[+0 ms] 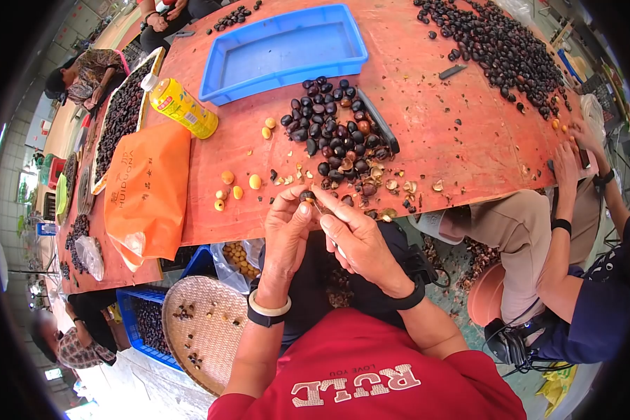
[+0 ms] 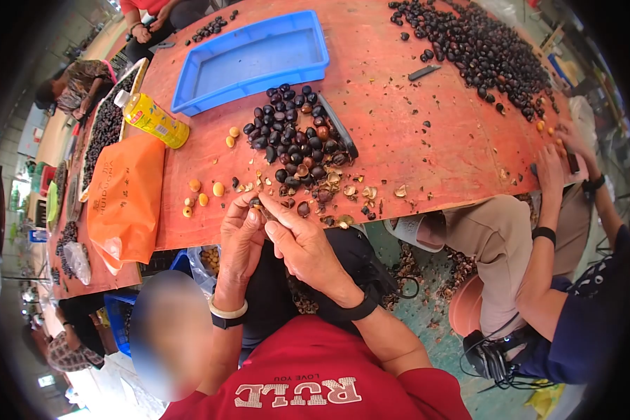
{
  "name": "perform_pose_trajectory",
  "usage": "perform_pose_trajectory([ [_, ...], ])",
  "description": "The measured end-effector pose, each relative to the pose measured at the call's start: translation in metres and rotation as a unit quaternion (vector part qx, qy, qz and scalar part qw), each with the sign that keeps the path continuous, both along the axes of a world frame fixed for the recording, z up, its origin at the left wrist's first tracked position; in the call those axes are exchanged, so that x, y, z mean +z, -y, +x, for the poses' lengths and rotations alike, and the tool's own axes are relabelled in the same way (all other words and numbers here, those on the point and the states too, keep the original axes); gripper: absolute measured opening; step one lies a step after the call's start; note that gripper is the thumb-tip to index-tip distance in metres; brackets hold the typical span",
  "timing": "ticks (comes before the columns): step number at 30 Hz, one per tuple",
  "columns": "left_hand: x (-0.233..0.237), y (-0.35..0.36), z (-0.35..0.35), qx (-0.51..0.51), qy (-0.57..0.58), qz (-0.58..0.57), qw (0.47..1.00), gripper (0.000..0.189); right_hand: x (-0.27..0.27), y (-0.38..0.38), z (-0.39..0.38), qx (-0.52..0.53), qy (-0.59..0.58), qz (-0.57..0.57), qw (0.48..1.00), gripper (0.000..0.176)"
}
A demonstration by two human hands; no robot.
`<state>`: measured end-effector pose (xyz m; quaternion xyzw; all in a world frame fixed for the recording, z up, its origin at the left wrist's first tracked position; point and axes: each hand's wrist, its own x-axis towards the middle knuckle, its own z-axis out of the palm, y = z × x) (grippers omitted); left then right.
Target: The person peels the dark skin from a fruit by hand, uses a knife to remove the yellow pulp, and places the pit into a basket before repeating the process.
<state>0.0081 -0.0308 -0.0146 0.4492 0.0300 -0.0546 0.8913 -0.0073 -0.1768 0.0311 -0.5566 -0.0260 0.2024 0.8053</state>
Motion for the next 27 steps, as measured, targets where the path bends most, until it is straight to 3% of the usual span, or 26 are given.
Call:
perform_pose_trajectory([
  [9,0.0,0.0,0.0,-0.007,0.005,-0.003,1.0,0.031,0.004,0.004,0.005,0.012,-0.034,-0.028,0.999,0.048],
  [23,0.0,0.0,-0.001,0.003,0.009,0.01,1.0,0.03,-0.005,0.001,0.003,-0.012,0.055,-0.101,0.993,0.041],
  [27,0.001,0.002,-0.003,0.023,0.031,0.079,0.996,0.027,-0.009,-0.004,0.002,-0.044,0.099,-0.118,0.987,0.041],
])
